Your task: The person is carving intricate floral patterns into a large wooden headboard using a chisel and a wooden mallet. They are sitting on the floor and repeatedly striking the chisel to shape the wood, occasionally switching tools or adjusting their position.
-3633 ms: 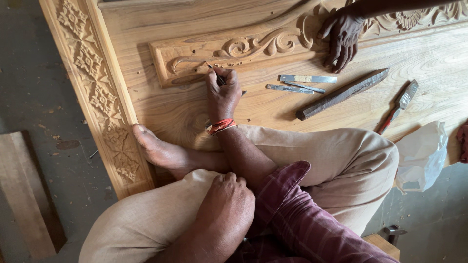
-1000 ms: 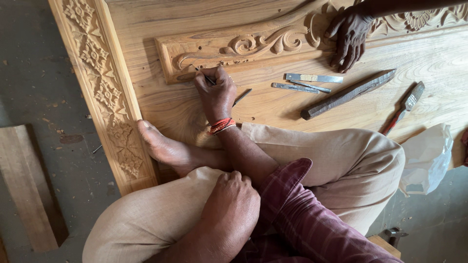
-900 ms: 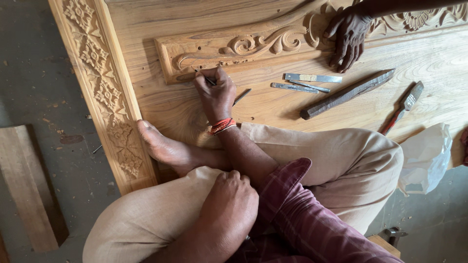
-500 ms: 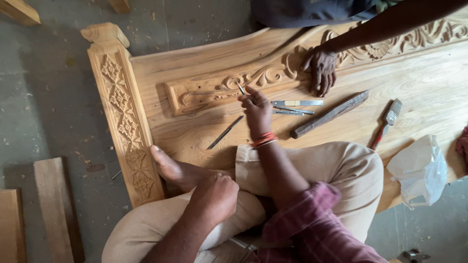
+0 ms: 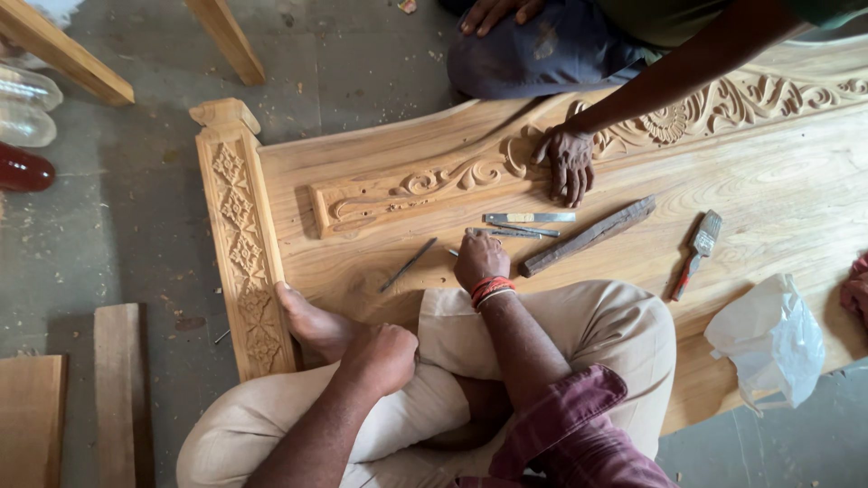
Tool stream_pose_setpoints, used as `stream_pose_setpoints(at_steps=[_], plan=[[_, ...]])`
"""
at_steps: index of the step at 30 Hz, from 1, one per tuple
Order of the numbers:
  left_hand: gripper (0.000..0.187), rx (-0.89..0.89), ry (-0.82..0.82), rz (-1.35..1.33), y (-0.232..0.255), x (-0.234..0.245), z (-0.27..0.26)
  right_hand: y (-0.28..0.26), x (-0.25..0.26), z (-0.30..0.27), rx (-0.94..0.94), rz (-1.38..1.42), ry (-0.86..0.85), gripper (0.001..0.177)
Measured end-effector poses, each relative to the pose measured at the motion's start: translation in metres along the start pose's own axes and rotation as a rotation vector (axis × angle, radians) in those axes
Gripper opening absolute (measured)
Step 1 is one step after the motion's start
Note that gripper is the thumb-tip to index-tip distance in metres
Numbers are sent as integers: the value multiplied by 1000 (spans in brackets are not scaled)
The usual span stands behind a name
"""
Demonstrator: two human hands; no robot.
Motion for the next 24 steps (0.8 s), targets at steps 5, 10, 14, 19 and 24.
stream_pose_setpoints(at_steps=[5, 10, 14, 19, 24], plan=[[18, 6, 23, 29, -1, -3, 3, -6, 14, -11, -75, 3, -167, 20], [18, 37, 4, 34, -1, 0, 9, -7, 5, 0, -87, 58, -172, 35], [15, 86, -8, 37, -12, 4, 16, 19, -4, 14, 453, -517, 3, 20], [18, 150, 200, 163, -32, 19, 65, 117, 50, 21, 500, -493, 103, 19], [16, 328, 553, 199, -43, 19, 126, 181, 88, 13, -310, 220, 74, 54]])
Point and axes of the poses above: each hand's wrist, its own z-axis towards the middle knuckle, its own x-axis out of the back of the hand, y = z × x, the point moved 1 cm from there along z, towards the middle knuckle, and after that the axes turned 10 degrees about -y, right-handed, at the moved point
